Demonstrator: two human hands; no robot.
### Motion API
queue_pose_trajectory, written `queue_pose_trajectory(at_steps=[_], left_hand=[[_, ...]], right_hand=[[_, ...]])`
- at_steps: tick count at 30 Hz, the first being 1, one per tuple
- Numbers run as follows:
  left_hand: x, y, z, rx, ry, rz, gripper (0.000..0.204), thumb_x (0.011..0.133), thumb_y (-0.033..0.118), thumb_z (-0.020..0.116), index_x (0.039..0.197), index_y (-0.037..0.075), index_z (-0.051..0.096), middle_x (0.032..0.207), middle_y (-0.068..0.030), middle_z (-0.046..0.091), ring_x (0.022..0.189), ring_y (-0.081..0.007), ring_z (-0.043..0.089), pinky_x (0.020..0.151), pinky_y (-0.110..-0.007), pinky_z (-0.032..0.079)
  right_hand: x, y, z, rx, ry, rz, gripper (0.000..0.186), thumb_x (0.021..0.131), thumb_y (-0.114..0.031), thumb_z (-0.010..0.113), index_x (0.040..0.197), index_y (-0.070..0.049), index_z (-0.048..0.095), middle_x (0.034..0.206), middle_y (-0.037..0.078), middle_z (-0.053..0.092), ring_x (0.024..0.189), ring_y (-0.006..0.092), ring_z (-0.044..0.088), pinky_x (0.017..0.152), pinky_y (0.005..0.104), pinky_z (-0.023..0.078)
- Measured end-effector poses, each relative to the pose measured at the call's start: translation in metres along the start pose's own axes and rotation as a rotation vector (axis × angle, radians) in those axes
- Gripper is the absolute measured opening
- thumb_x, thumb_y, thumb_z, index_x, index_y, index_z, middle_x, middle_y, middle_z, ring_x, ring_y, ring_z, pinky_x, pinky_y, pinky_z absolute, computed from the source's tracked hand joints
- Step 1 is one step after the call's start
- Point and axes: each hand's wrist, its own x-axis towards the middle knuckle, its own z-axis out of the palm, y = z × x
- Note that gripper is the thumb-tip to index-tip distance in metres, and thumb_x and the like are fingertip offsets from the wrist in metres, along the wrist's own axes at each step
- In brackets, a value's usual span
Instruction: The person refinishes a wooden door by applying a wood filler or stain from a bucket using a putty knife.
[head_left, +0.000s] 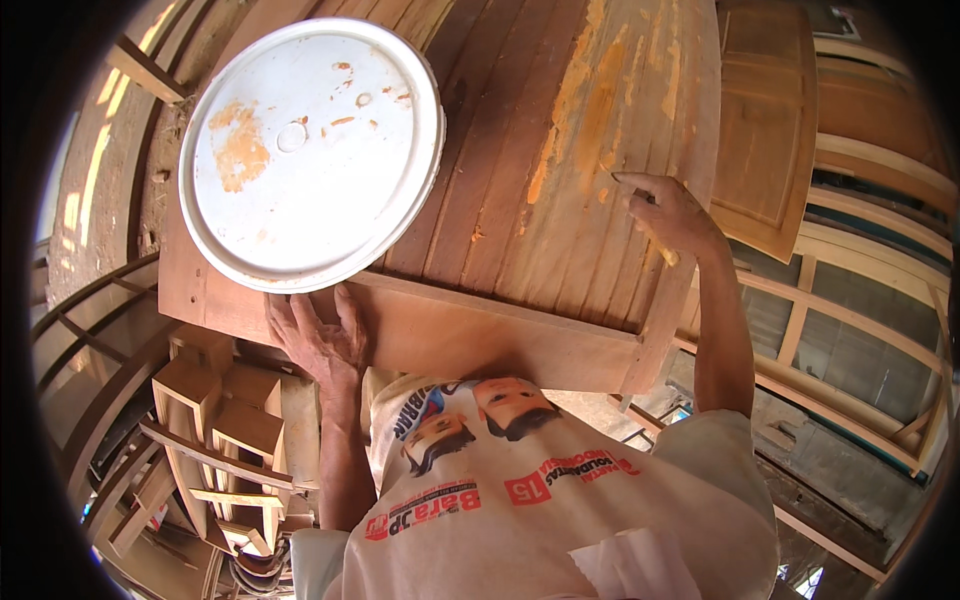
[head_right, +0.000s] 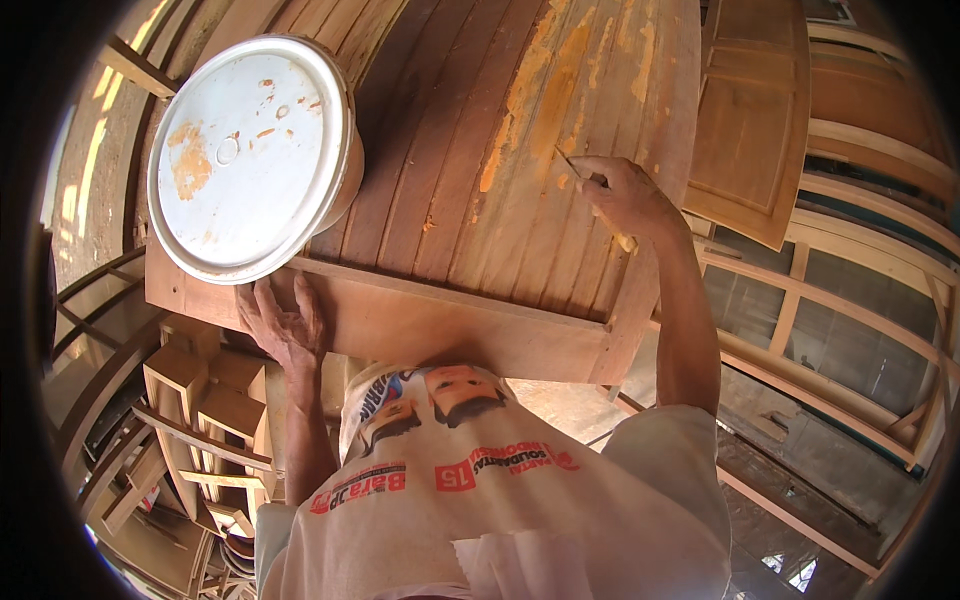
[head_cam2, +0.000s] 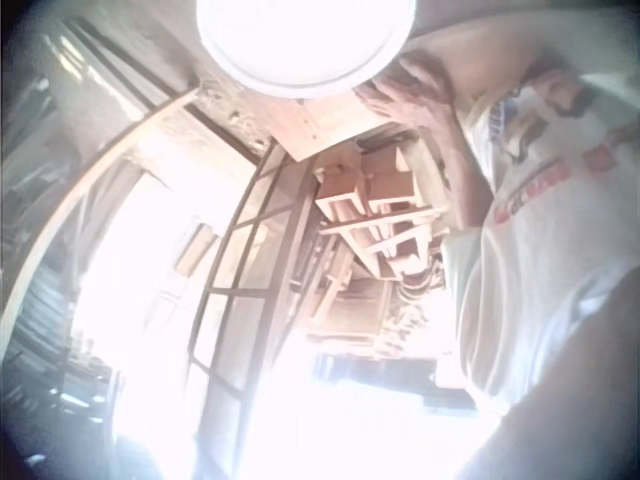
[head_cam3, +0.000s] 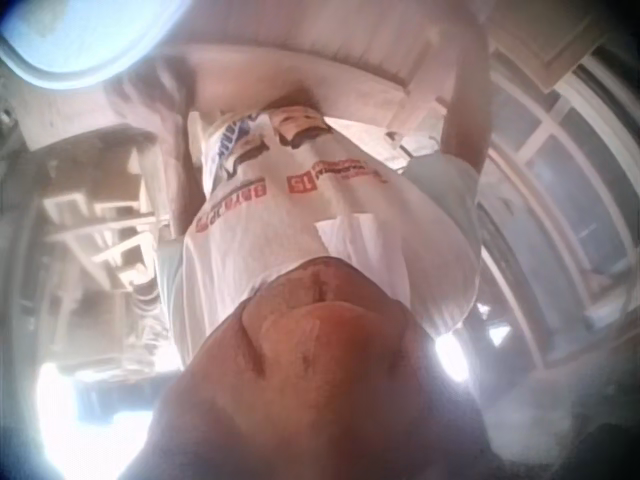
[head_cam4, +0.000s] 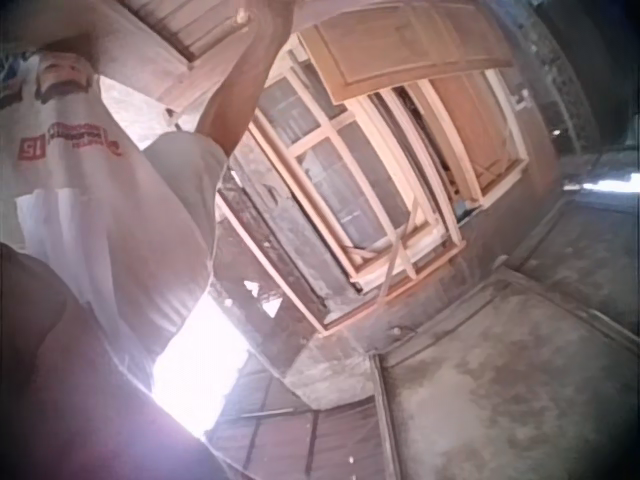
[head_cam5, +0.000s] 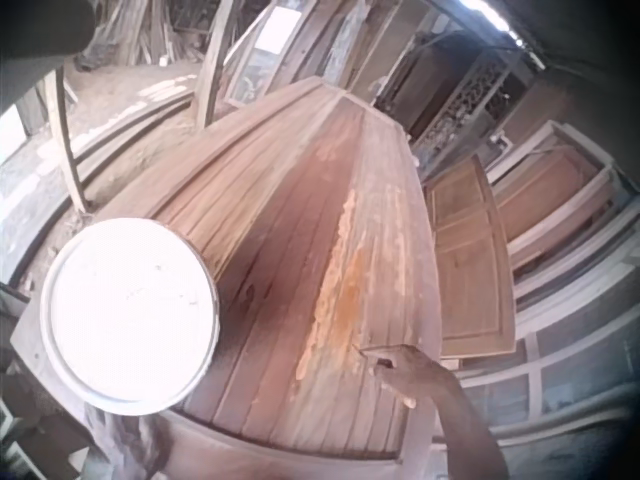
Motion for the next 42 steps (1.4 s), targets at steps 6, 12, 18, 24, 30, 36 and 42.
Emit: queue_pose_trajectory(at_steps=[6,12,18,24,30,36,42], left_hand=[[-0.003,-0.002,0.004,0.069,-0.017,-0.042,0.055,0.092,0.023,0.077,0.142,0.003,0.063,0.147,-0.0256,0.056,0.139,-0.0454,0.049,0.118,-0.057,0.036],[-0.014,-0.015,0.008,0.122,-0.043,0.045,0.048,0.094,0.021,0.078,0.137,0.003,0.067,0.141,-0.0249,0.061,0.132,-0.0433,0.054,0.115,-0.055,0.038],[-0.025,-0.018,0.009,0.142,-0.072,0.039,0.046,0.096,0.022,0.076,0.137,0.001,0.067,0.137,-0.0269,0.064,0.129,-0.044,0.056,0.113,-0.053,0.04],[-0.018,-0.015,0.008,0.185,-0.13,-0.043,0.046,0.098,0.027,0.075,0.135,0.0,0.067,0.134,-0.0276,0.064,0.125,-0.045,0.056,0.111,-0.054,0.041],[-0.011,-0.009,0.006,0.043,-0.089,-0.147,0.05,0.097,0.028,0.076,0.138,0.0,0.066,0.139,-0.0262,0.061,0.129,-0.0448,0.054,0.114,-0.055,0.037],[-0.007,-0.007,0.009,0.016,0.02,0.003,0.05,0.096,0.024,0.077,0.137,-0.001,0.065,0.142,-0.0257,0.059,0.131,-0.0442,0.054,0.113,-0.056,0.04],[0.003,0.006,0.003,0.05,0.01,-0.004,0.051,0.094,0.023,0.076,0.138,0.0,0.063,0.141,-0.0254,0.058,0.131,-0.0459,0.053,0.112,-0.057,0.04]], right_hand=[[0.087,0.072,-0.033,0.24,0.437,0.022,0.046,0.108,-0.022,0.052,0.144,0.005,0.06,0.101,0.007,0.07,0.083,0.0166,0.067,0.079,0.0322,0.055],[0.176,0.104,-0.069,0.226,0.474,0.042,0.039,0.105,-0.026,0.052,0.132,-0.002,0.068,0.102,0.011,0.075,0.093,0.0212,0.074,0.089,0.0397,0.056],[0.192,0.094,-0.082,-0.003,0.458,0.013,0.033,0.105,-0.028,0.051,0.122,-0.008,0.07,0.095,0.013,0.073,0.093,0.0298,0.072,0.086,0.0456,0.055],[0.175,0.103,-0.089,-0.025,0.404,-0.094,0.039,0.107,-0.029,0.053,0.13,-0.003,0.071,0.084,0.003,0.063,0.073,0.0149,0.058,0.073,0.0346,0.051],[0.107,0.081,-0.065,0.176,0.121,-0.085,0.038,0.109,-0.029,0.057,0.132,-0.002,0.071,0.083,0.001,0.061,0.073,0.0121,0.055,0.069,0.0309,0.049],[0.018,0.053,0.033,0.346,0.203,-0.104,0.037,0.108,-0.019,0.061,0.142,-0.006,0.066,0.107,0.01,0.073,0.091,0.0178,0.067,0.085,0.0346,0.055],[0.007,0.039,0.083,0.156,0.477,-0.259,0.039,0.106,-0.007,0.058,0.144,-0.007,0.065,0.113,0.014,0.068,0.099,0.0283,0.069,0.092,0.0401,0.056]])
